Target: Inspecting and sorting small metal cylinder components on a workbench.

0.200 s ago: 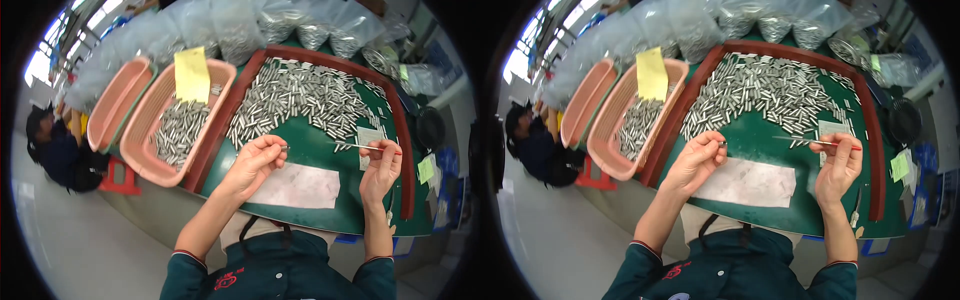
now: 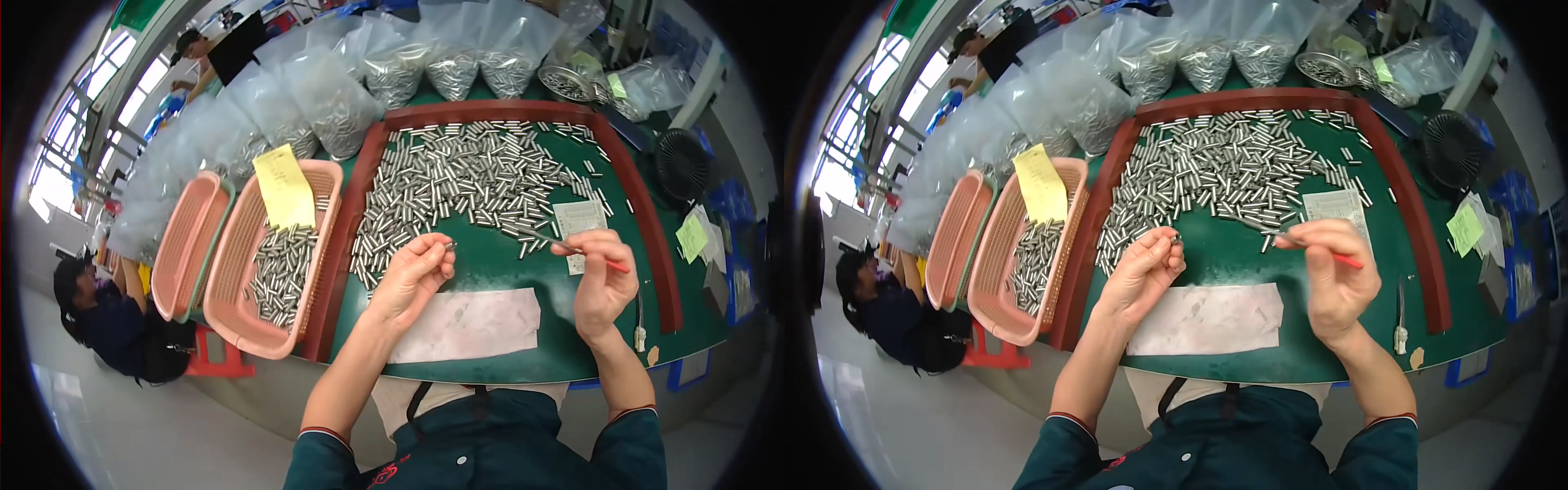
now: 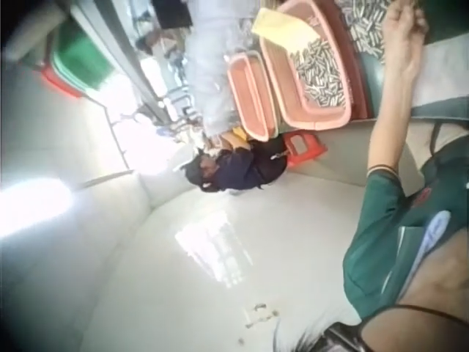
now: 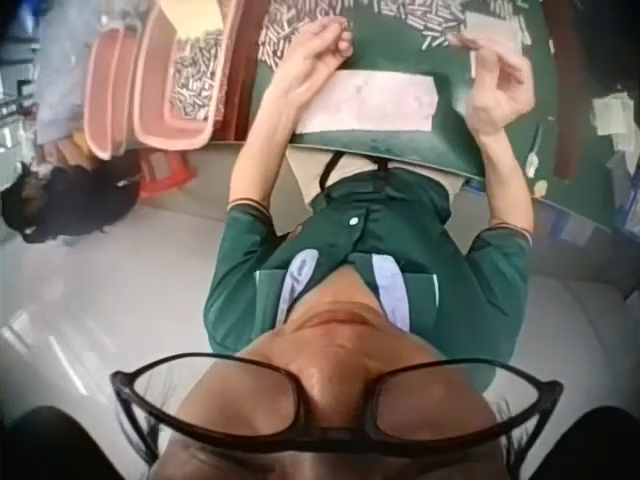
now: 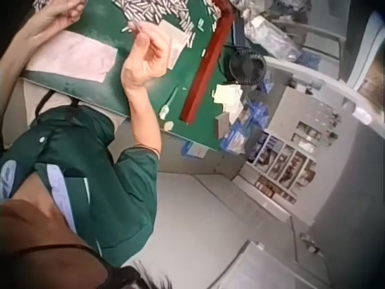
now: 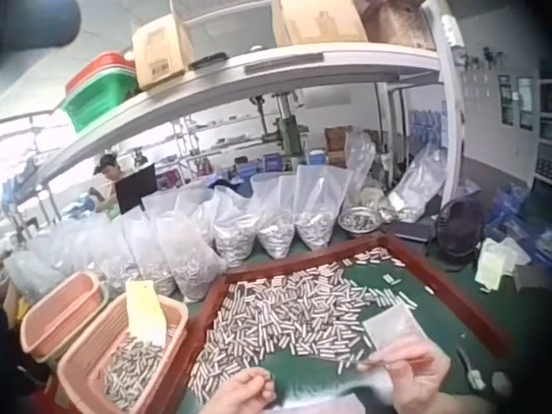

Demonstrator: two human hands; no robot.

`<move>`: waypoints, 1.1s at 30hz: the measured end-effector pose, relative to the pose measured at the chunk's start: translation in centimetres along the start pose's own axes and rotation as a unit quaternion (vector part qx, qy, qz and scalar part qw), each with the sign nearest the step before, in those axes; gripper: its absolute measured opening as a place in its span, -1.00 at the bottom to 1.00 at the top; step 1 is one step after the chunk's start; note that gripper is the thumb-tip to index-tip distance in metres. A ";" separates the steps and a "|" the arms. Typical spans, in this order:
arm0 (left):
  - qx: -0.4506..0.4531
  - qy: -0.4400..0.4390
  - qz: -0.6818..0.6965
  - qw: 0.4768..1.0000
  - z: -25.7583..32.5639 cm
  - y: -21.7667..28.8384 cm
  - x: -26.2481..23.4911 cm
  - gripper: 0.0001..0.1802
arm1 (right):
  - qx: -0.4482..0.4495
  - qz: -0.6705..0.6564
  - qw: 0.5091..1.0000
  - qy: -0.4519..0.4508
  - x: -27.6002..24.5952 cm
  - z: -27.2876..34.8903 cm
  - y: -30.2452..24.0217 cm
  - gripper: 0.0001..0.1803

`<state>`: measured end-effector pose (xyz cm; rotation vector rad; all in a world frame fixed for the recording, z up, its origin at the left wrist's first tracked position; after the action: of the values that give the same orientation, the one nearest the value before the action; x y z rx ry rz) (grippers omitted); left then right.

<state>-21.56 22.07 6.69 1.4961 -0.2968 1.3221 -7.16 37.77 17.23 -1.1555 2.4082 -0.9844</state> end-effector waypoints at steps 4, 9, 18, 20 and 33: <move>-0.005 0.016 0.013 1.000 -0.5 -0.2 -0.9 -0.87 | -0.075 0.055 0.994 -0.058 1.9 0.5 -1.5 -0.85; 0.001 0.031 -0.031 0.999 -0.4 0.2 -1.2 -0.85 | -0.104 0.121 0.980 -0.119 3.1 0.7 -1.7 -0.82; -0.019 0.030 -0.034 0.999 -0.1 -0.4 -1.0 -0.87 | -0.129 0.111 0.978 -0.122 3.9 0.9 -1.7 -0.83; -0.025 0.025 -0.028 0.999 0.0 -0.6 -0.9 -0.87 | -0.130 0.116 0.977 -0.127 4.0 0.9 -1.9 -0.83; -0.034 0.040 -0.034 0.998 0.1 -0.6 -1.2 -0.87 | -0.120 0.107 0.978 -0.133 4.4 0.9 -1.5 -0.82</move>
<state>-21.49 21.72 5.40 1.3813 -0.2341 1.3026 -8.60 33.29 17.78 -1.0001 2.4122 -0.4496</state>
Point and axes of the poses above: each hand's wrist, its own z-axis away from the middle knuckle, its own x-axis out of the palm, y = z × x, the point moved 8 cm from there along -z, towards the middle knuckle, and after that the axes turned 7 degrees about z, right-handed, at the moved point
